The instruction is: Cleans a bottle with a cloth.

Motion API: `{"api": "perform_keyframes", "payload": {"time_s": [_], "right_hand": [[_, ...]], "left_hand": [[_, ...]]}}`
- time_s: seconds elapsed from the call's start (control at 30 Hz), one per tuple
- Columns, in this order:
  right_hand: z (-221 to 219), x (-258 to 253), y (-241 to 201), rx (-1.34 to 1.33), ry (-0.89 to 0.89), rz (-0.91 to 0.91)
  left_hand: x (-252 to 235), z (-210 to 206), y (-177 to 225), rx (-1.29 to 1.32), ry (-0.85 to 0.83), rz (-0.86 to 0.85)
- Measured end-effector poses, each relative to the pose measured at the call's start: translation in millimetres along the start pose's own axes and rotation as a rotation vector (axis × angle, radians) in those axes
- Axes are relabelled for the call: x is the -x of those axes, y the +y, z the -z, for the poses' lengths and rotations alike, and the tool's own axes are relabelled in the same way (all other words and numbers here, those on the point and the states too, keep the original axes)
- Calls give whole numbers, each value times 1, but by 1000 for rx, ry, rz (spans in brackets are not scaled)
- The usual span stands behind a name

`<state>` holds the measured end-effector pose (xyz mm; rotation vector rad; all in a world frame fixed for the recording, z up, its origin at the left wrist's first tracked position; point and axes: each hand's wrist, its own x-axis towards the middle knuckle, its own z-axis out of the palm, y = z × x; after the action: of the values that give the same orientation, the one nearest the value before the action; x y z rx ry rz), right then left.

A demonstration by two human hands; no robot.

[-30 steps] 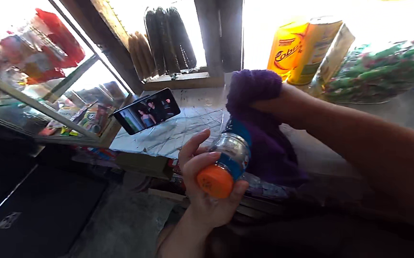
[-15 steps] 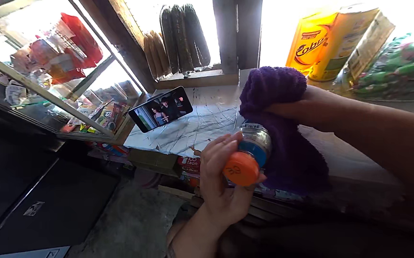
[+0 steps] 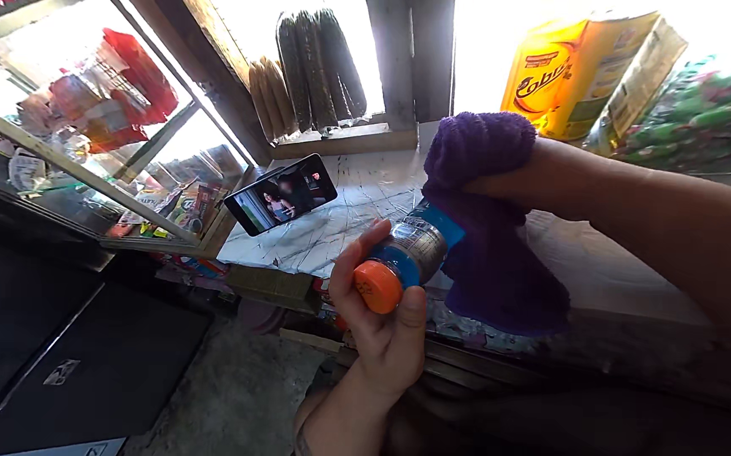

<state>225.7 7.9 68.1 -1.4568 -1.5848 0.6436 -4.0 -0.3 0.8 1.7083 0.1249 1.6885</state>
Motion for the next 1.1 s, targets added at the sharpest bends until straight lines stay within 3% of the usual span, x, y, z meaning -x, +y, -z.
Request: {"api": "perform_keyframes", "payload": {"time_s": [0.23,1.1], "right_hand": [[0,1,1,-18,-88,60],[5,-1,0,62,-97,4]], "left_hand": [[0,1,-2,2,9,-22],[-2,2,-2,-14,-5,-31]]}}
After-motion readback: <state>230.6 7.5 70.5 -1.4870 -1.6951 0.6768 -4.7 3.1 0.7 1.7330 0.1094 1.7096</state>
